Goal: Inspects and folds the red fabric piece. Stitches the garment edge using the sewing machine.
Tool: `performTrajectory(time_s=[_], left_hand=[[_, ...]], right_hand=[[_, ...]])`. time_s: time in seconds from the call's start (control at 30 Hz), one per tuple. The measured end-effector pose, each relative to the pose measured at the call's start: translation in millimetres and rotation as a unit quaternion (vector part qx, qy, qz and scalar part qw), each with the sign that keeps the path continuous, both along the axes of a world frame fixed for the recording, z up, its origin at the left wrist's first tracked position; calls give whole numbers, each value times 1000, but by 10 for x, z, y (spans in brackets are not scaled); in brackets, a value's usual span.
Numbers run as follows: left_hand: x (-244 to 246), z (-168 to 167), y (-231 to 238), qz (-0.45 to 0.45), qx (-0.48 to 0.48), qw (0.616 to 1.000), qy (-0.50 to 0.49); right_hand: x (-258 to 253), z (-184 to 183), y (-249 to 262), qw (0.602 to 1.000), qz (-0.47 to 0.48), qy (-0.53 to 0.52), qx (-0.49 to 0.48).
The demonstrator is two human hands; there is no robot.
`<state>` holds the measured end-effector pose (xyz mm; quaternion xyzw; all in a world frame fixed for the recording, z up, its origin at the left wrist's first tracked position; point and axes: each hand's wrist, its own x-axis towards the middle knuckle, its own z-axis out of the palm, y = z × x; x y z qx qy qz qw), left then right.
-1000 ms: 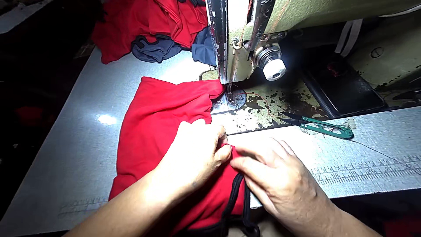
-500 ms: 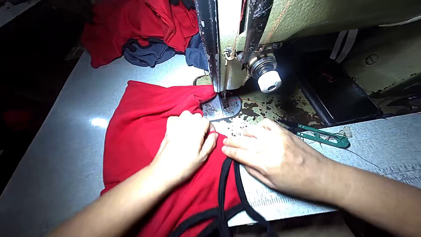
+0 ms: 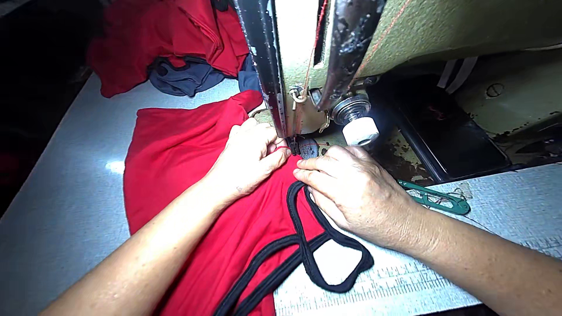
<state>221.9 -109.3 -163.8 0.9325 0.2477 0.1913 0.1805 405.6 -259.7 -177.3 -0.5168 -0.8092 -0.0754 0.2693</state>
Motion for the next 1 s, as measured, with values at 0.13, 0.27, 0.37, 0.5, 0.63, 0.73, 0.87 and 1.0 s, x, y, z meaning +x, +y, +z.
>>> performTrajectory(time_s=[0.13, 0.27, 0.37, 0.5, 0.63, 0.73, 0.87, 1.0], left_hand=[[8, -4, 6, 6, 5, 1000, 2], [17, -4, 7, 3, 5, 1000, -1], [19, -14, 10, 3, 8, 1000, -6], [19, -15, 13, -1, 12, 1000, -7], [19, -22, 18, 0, 13, 1000, -10], [18, -18, 25, 2, 14, 1000, -9], [29, -38, 56, 11, 24, 1000, -13], [32, -19, 68, 17, 22, 1000, -11]], right_hand=[[11, -6, -1, 1000, -4, 16, -11], [23, -5, 4, 999, -2, 49, -23], [15, -6, 6, 998, -5, 54, -22], [12, -10, 5, 999, -8, 49, -19], [3, -9, 6, 999, -12, 48, -18], [0, -11, 9, 999, -15, 49, -14], [3, -9, 6, 999, -24, 45, -19], [3, -6, 15, 999, -25, 45, -18]])
